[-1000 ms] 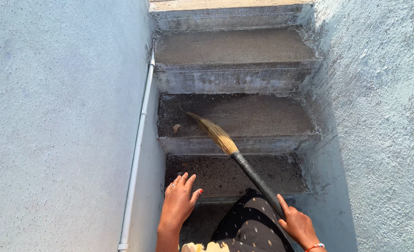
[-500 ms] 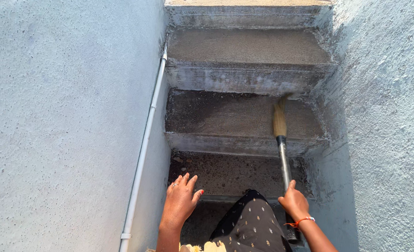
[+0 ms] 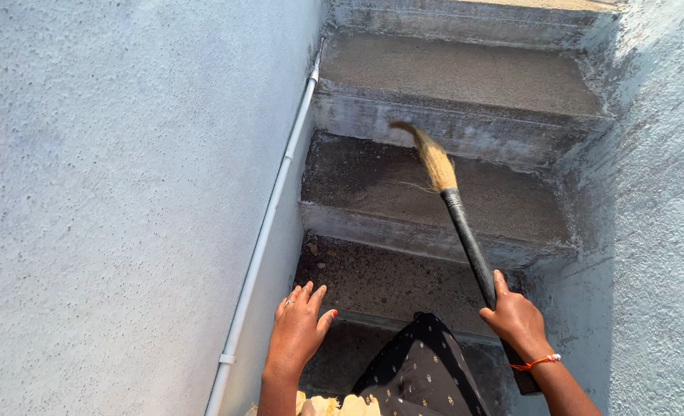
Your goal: The person sweeps concrete stairs with a broom, moving dirt and debris from the steps.
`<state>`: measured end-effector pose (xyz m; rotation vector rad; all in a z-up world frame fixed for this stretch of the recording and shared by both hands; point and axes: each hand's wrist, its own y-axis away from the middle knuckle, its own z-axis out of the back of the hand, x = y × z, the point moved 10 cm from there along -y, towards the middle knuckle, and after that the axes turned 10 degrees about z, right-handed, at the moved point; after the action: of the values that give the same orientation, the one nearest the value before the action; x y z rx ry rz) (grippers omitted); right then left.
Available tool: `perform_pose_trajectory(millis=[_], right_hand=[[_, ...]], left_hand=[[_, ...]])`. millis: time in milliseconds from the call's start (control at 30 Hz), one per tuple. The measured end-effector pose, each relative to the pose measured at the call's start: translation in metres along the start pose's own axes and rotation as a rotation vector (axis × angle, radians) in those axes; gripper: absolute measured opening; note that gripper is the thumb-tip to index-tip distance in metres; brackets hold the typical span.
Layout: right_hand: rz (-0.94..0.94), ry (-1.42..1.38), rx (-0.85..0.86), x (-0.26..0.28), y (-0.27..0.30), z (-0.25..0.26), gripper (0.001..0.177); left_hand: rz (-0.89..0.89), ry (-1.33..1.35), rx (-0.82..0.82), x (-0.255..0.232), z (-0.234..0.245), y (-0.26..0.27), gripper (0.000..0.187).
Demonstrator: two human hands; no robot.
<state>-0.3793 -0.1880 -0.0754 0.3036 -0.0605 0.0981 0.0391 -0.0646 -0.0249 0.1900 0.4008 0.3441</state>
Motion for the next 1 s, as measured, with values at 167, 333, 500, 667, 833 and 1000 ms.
perform_pose_trajectory(millis=[167,333,500,667,833,1000], right_hand=[[0.061,0.072,-0.043,-0.014,-0.078,-0.03,0.085],[0.298,0.337,-0.17,0.028,-0.07,-0.06,0.073],[0.462,0.638,-0.377,0.012,-0.03,0.05,0.069],[0.249,0.652,-0.427,-0.005,-0.051,0.118,0.062],[0.13,0.391,-0.306,0.027,-0.139,0.068,0.064],[0.36,0.548,-0.325,0.034,-0.133,0.052,0.055]], left_hand=[[0.035,0.008,-0.012,0.018,-0.002,0.005,0.057],[-0.013,-0.001,-0.037,0.01,-0.007,0.011,0.058],[-0.045,0.042,-0.042,-0.005,0.002,0.009,0.059],[0.076,0.004,0.061,0.011,-0.013,0.009,0.058],[0.054,-0.015,0.039,0.011,-0.016,0.009,0.058],[0.061,-0.02,0.012,0.016,-0.018,0.008,0.058]])
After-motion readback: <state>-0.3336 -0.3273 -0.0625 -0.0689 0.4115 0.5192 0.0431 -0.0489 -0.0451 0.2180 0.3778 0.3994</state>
